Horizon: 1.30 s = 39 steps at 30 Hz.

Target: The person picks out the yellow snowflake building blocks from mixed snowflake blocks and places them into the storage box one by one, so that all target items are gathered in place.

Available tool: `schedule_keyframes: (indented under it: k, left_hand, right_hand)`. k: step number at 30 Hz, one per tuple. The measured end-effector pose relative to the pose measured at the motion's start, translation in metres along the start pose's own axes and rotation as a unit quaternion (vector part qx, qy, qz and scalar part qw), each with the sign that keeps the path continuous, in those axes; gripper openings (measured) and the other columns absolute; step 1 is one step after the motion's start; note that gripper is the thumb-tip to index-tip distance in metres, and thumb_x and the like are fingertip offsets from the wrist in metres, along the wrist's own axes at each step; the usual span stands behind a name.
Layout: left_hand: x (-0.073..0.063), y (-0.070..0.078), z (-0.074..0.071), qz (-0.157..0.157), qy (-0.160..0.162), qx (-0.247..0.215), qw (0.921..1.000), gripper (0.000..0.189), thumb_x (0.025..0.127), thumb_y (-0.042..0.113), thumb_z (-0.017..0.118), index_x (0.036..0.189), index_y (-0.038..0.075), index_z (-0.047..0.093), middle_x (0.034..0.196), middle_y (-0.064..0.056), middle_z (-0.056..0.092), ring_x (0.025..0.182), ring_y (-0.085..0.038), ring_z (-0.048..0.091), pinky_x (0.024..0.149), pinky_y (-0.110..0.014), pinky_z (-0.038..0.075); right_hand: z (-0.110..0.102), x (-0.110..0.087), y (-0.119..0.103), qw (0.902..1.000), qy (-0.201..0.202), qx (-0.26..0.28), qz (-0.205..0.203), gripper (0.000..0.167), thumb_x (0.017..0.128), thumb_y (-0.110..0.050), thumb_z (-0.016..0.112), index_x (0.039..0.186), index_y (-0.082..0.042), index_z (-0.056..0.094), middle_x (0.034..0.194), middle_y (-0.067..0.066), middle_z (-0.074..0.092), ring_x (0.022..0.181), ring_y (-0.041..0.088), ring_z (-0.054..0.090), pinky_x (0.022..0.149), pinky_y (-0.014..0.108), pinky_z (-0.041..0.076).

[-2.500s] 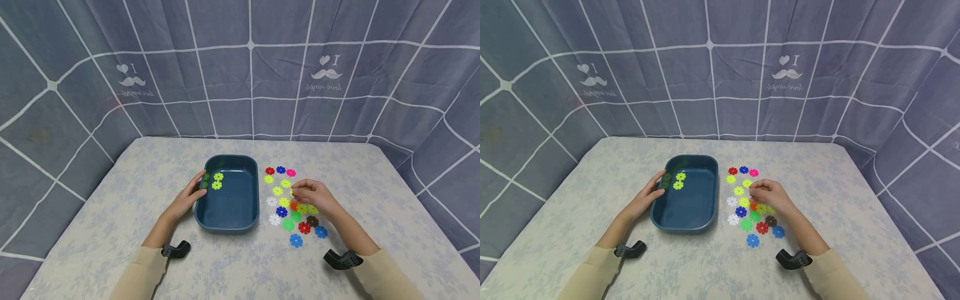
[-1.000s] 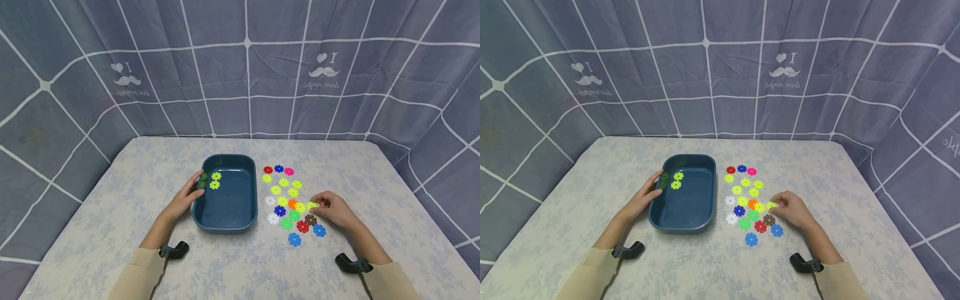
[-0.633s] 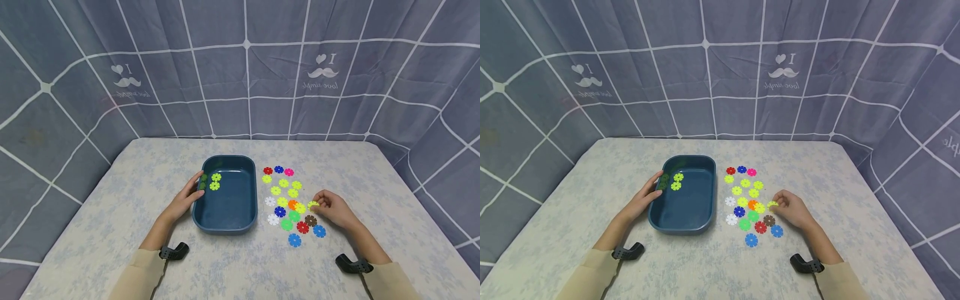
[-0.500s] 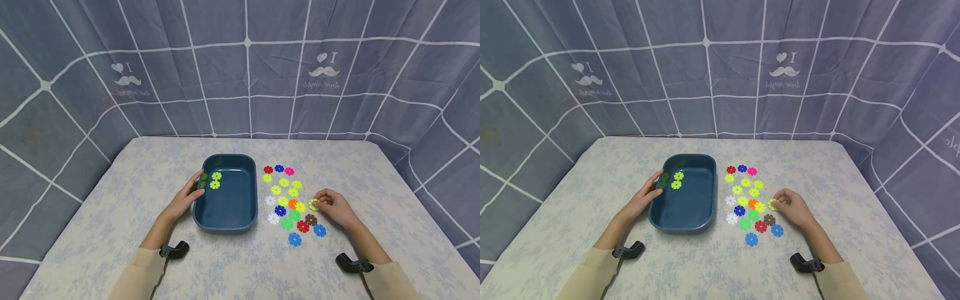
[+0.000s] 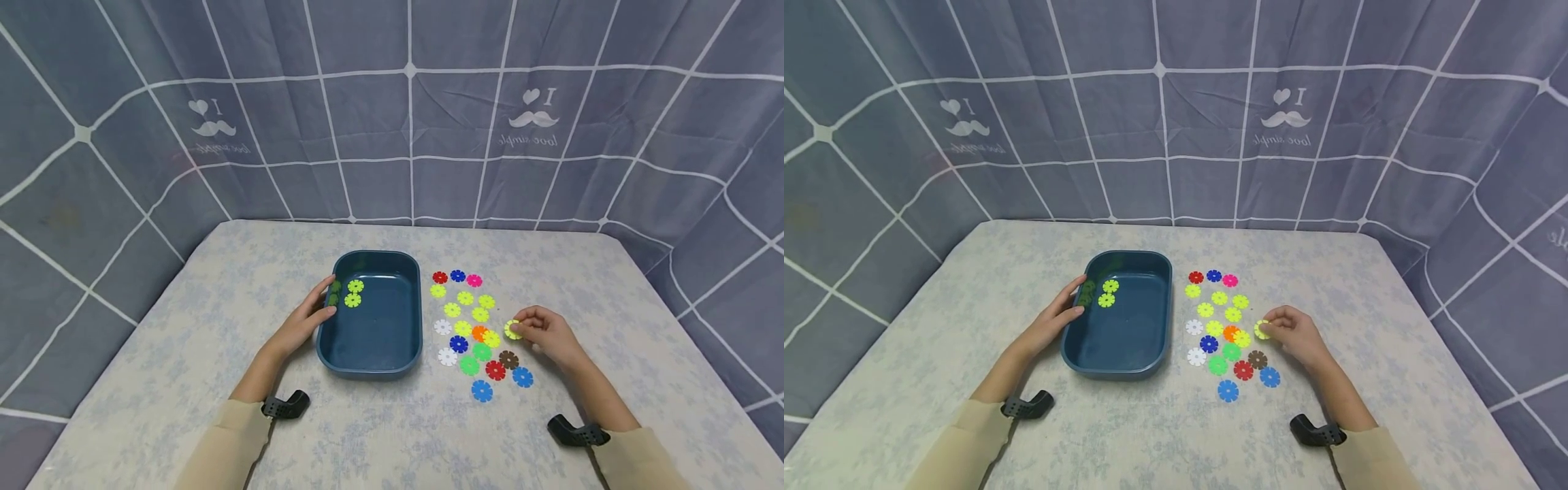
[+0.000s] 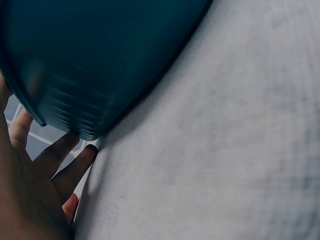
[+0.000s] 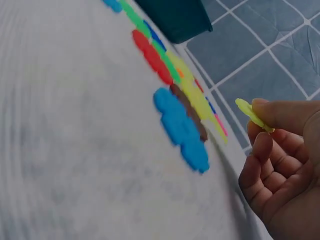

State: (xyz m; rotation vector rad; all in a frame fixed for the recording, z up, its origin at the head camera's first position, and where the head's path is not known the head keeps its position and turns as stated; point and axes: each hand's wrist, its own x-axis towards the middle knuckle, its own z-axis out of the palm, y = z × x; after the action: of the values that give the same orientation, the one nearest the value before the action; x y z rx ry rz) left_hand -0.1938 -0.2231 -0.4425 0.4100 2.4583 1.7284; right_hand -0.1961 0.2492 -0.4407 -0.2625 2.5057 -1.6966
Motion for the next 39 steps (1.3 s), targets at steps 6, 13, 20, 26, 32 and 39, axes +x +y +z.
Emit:
schedule_keyframes:
  k: [6, 13, 20, 26, 32, 39]
  left_hand:
    - [-0.002, 0.013, 0.002, -0.002, -0.001, 0.006, 1.0000, 0.062, 0.102, 0.014, 0.046, 0.157, 0.013, 0.018, 0.155, -0.030, 0.019, 0.140, -0.048, 0.024, 0.107, -0.064, 0.026]
    - [-0.006, 0.026, 0.004, -0.008, -0.006, 0.001, 0.9999, 0.062, 0.103, 0.015, 0.046, 0.157, 0.012, 0.018, 0.155, -0.030, 0.019, 0.141, -0.048, 0.023, 0.107, -0.063, 0.027]
    - [-0.003, 0.014, 0.003, -0.007, -0.003, 0.001, 1.0000, 0.062, 0.103, 0.016, 0.046, 0.158, 0.014, 0.017, 0.156, -0.029, 0.019, 0.141, -0.047, 0.023, 0.107, -0.063, 0.026]
    - [-0.010, 0.039, 0.003, -0.015, -0.008, 0.000, 0.9999, 0.061, 0.103, 0.012, 0.046, 0.157, 0.008, 0.018, 0.154, -0.032, 0.019, 0.140, -0.049, 0.023, 0.107, -0.063, 0.027]
    - [-0.010, 0.040, 0.002, -0.018, -0.007, 0.003, 0.9998, 0.061, 0.103, 0.013, 0.045, 0.157, 0.008, 0.017, 0.154, -0.033, 0.019, 0.140, -0.048, 0.023, 0.108, -0.063, 0.027]
    - [-0.004, 0.018, 0.002, -0.009, -0.004, -0.003, 1.0000, 0.062, 0.103, 0.014, 0.046, 0.158, 0.013, 0.017, 0.156, -0.030, 0.018, 0.141, -0.047, 0.021, 0.108, -0.064, 0.025]
  right_hand:
    - [0.002, 0.003, -0.014, 0.9999, -0.008, 0.009, 0.006, 0.028, 0.094, -0.015, 0.067, 0.106, 0.009, 0.058, 0.079, 0.002, 0.063, 0.068, 0.018, 0.056, 0.061, 0.026, 0.049]
    - [0.009, 0.012, -0.031, 0.9989, -0.016, 0.043, 0.001, 0.030, 0.095, -0.014, 0.066, 0.110, 0.009, 0.056, 0.084, -0.001, 0.066, 0.077, 0.025, 0.059, 0.071, 0.028, 0.052]
    - [0.026, 0.026, -0.047, 0.9960, -0.025, 0.085, -0.008, 0.025, 0.094, -0.012, 0.066, 0.108, 0.007, 0.057, 0.082, 0.000, 0.064, 0.072, 0.022, 0.058, 0.072, 0.030, 0.055]
    - [0.043, 0.034, -0.063, 0.9925, -0.051, 0.109, -0.021, 0.022, 0.094, -0.007, 0.064, 0.107, 0.009, 0.055, 0.085, 0.003, 0.064, 0.068, 0.017, 0.058, 0.070, 0.027, 0.055]
    - [0.058, 0.042, -0.077, 0.9895, -0.071, 0.122, -0.029, 0.023, 0.094, -0.007, 0.064, 0.107, 0.010, 0.054, 0.088, 0.009, 0.063, 0.067, 0.017, 0.058, 0.069, 0.023, 0.054]
    - [0.075, 0.047, -0.088, 0.9820, -0.102, 0.150, -0.053, 0.020, 0.094, -0.003, 0.063, 0.106, 0.010, 0.056, 0.084, 0.006, 0.063, 0.066, 0.015, 0.058, 0.070, 0.024, 0.055]
